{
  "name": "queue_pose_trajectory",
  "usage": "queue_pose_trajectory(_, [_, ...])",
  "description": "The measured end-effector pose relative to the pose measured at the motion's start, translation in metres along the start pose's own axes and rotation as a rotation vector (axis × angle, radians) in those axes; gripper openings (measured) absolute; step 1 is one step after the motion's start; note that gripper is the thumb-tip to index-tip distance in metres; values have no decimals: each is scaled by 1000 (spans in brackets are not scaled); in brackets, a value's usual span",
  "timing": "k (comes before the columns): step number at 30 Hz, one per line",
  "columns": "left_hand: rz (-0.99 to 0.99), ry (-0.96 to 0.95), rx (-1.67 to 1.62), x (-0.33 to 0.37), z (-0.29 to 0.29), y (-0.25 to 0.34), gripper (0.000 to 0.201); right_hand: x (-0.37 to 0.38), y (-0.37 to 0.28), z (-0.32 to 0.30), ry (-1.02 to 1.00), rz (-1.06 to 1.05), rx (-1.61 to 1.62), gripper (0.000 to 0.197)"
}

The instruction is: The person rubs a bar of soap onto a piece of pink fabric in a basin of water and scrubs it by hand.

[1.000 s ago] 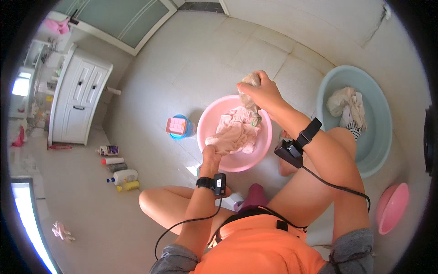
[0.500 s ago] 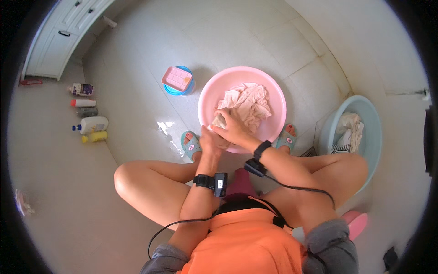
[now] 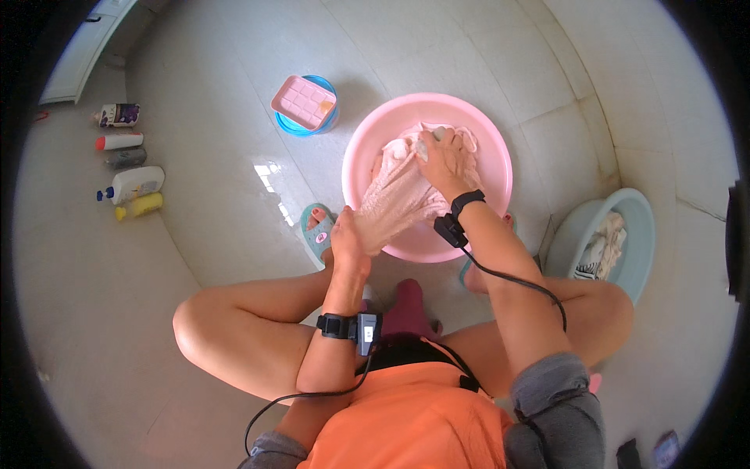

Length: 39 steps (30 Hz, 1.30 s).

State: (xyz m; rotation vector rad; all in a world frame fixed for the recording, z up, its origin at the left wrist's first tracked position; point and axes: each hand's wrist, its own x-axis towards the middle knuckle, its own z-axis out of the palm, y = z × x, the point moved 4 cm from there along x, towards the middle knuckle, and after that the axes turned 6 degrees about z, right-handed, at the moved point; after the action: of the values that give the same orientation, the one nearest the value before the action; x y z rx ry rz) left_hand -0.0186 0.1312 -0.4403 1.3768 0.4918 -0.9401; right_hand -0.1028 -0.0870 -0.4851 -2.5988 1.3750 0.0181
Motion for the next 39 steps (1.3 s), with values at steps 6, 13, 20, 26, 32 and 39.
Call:
queue_pose_trajectory(6, [10, 34, -101, 24, -17, -16, 35, -61, -83, -4, -280, -226, 614, 47])
queue_pose_trajectory(13, [87, 121, 28, 4, 8, 4, 37, 5, 25, -3, -166, -153, -68, 43])
queue_pose_trajectory(20, [71, 78, 3, 10, 3, -5, 37, -31, -22, 11, -171, -74, 367, 37])
queue_pose_trajectory(26, [103, 92, 132, 16, -3, -8, 37, -16, -24, 16, -54, -378, -28, 38])
queue_pose_trajectory(32, [143, 76, 190, 10, 7, -11, 37, 11, -6, -5, -4, -11, 11, 40])
queue_pose_trajectory(39, [71, 138, 88, 19, -1, -9, 37, -33, -42, 18, -194, -253, 236, 38])
